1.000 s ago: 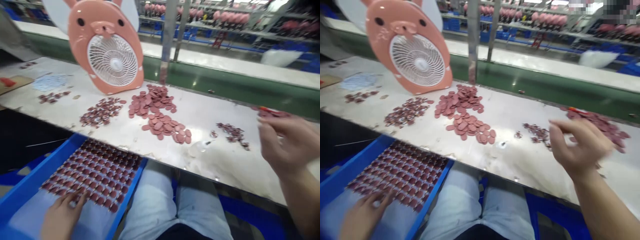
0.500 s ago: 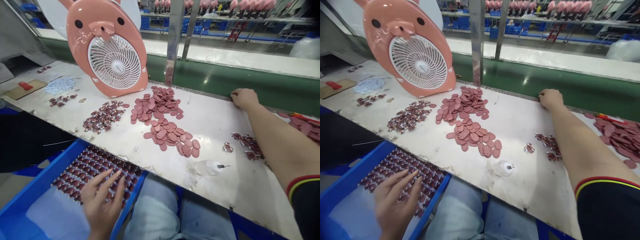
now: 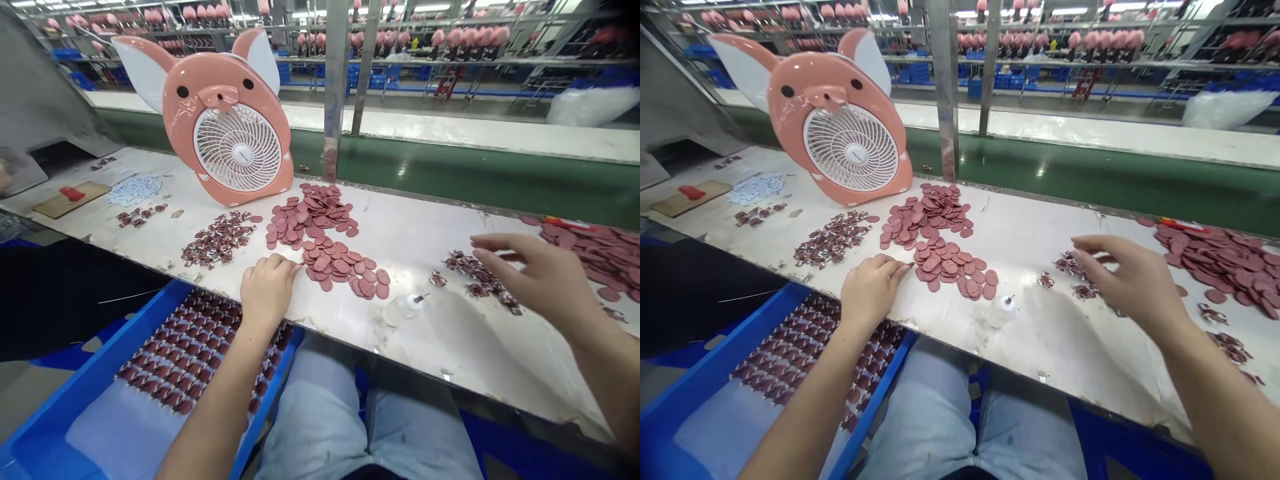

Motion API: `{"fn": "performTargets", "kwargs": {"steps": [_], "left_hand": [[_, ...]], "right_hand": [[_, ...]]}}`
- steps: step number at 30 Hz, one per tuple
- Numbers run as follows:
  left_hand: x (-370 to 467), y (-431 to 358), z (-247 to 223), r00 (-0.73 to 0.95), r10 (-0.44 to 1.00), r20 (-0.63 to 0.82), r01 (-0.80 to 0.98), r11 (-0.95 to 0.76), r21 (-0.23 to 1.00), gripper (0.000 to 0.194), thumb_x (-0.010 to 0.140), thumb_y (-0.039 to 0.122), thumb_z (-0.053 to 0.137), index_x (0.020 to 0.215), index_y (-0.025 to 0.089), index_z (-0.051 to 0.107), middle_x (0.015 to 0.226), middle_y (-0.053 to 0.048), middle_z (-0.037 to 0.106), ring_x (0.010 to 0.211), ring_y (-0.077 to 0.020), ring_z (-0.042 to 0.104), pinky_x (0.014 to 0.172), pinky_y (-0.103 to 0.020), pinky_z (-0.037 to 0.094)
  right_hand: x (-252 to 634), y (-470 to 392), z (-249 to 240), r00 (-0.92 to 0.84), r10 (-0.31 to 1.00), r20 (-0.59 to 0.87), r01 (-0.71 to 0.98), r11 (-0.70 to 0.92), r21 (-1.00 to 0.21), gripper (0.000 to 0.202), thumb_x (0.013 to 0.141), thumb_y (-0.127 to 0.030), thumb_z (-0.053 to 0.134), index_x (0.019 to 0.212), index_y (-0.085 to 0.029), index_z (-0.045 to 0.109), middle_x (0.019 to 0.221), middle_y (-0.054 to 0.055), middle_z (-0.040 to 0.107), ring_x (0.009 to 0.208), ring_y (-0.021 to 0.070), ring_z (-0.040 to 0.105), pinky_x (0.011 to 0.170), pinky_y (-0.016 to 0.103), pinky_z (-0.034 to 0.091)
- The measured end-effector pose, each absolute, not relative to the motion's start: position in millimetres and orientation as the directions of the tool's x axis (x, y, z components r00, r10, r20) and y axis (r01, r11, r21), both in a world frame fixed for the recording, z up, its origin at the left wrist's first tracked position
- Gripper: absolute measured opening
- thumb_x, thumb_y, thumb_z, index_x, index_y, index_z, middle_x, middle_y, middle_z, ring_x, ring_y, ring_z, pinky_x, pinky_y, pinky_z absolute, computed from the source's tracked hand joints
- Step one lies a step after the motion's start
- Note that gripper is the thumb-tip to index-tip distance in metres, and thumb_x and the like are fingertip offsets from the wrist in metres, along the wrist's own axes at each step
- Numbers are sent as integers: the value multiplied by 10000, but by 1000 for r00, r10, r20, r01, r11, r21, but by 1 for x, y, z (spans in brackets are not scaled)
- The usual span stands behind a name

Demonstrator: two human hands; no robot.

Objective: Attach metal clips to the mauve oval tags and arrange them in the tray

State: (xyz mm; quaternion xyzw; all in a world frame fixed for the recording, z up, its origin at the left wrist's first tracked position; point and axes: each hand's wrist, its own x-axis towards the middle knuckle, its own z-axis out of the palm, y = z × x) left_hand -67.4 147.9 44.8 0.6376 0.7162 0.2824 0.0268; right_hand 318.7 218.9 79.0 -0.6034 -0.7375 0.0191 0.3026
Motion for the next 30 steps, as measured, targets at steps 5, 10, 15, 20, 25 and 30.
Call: {"fn": "performTargets", "kwargs": {"steps": [5,10,15,20,25,30], "left_hand": [[-42,95,59,-92,981,174,679,-66,731,356,1010,379,444,851,183,694,829,-38,737,780,-179,681,716,-276,520],[-12,47,65,93,990,-108,180,90,979,286,935,391,605,813,170,740,777,-29,730,761,-162,654,718,-242,489],[-2,21,42,321,874,-365,-272,455,848,351,770,488,786,791,138,770,715,-62,733,659,-138,646,583,-200,466],[9,6,8,453,792,-410,-531,609,589,430,563,461,929,749,112,761,697,-74,732,543,-105,625,428,-151,422],[16,-3,-4,428,820,-381,-665,571,481,469,607,491,896,894,145,765,665,-14,685,494,-69,565,355,-113,393],[18,-2,-3,370,879,-299,-799,466,380,365,698,436,858,881,141,746,728,-9,648,538,-68,577,362,-105,451]], "right_hand": [[251,108,73,-172,795,581,615,548,-567,80,930,-296,635,906,-268,706,812,-3,744,714,140,708,640,227,565],[191,77,62,-455,856,245,256,389,-885,205,926,-305,657,1118,-240,683,882,13,735,731,129,704,651,215,583],[193,81,61,-659,744,107,137,259,-956,125,922,-278,675,1005,-272,768,763,1,717,699,122,683,651,210,554],[193,69,63,-721,688,84,130,252,-959,172,945,-358,646,920,-262,787,702,13,667,668,129,652,612,219,542],[201,79,39,-177,873,455,446,484,-753,224,943,-346,637,1158,-286,663,901,26,637,743,162,599,681,300,526],[211,120,13,-36,910,414,631,342,-697,494,776,-428,785,1184,-209,613,1064,102,650,948,295,600,842,469,492]]}}
